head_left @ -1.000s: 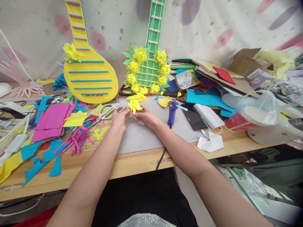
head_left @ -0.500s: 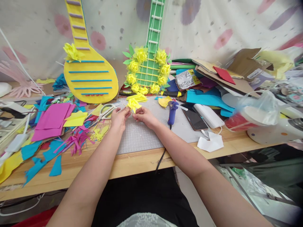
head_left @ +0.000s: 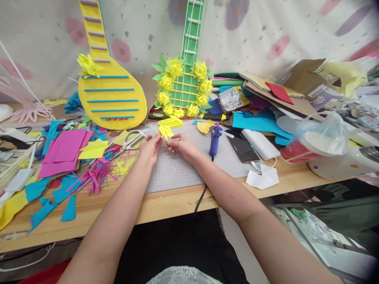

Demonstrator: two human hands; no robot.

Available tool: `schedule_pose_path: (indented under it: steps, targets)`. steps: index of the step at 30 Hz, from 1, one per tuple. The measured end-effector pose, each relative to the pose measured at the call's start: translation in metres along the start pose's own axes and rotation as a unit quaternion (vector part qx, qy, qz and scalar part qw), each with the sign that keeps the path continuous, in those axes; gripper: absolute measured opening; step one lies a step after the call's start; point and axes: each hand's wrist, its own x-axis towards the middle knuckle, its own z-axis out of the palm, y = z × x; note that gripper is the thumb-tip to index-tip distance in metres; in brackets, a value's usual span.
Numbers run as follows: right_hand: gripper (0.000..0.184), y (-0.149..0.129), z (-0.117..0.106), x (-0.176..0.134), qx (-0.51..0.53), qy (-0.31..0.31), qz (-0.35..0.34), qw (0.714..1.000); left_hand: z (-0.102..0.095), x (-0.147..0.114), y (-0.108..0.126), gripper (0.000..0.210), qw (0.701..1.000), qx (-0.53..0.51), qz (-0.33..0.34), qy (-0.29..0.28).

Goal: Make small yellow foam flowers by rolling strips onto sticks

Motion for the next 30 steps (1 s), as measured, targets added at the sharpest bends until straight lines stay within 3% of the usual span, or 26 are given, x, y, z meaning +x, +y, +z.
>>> schedule_pose_path:
  steps: [4,9,15,19,30]
  targets:
    - [0.038,-0.0034,-0.0008,-0.0007,0.005,0.015,0.016,1.000,-0.0013,-0.0003,0.0016,0.022,1.000,-0.005,-0.021,-0.010]
    - [0.035,-0.0064,-0.0017,-0.0015,0.009,0.019,0.026,0.999,0.0009,-0.0028,0.0018,0.029,1.000,-0.002,0.002,0.002]
    - [0.038,-0.0027,-0.0025,-0.0015,0.046,-0.015,-0.022,0.999,0.0006,0.0002,0.0025,0.035,0.999,0.003,0.029,0.022]
    - [0.040,0.0007,-0.0024,-0.0001,0.033,-0.002,-0.054,0.998,0.0002,0.0008,0.0033,0.033,0.999,-0.004,0.034,0.023]
    - [0.038,0.0013,-0.0033,0.0018,-0.027,-0.007,-0.060,0.998,-0.0016,-0.0002,0.0034,0.023,1.000,0.007,0.005,0.010]
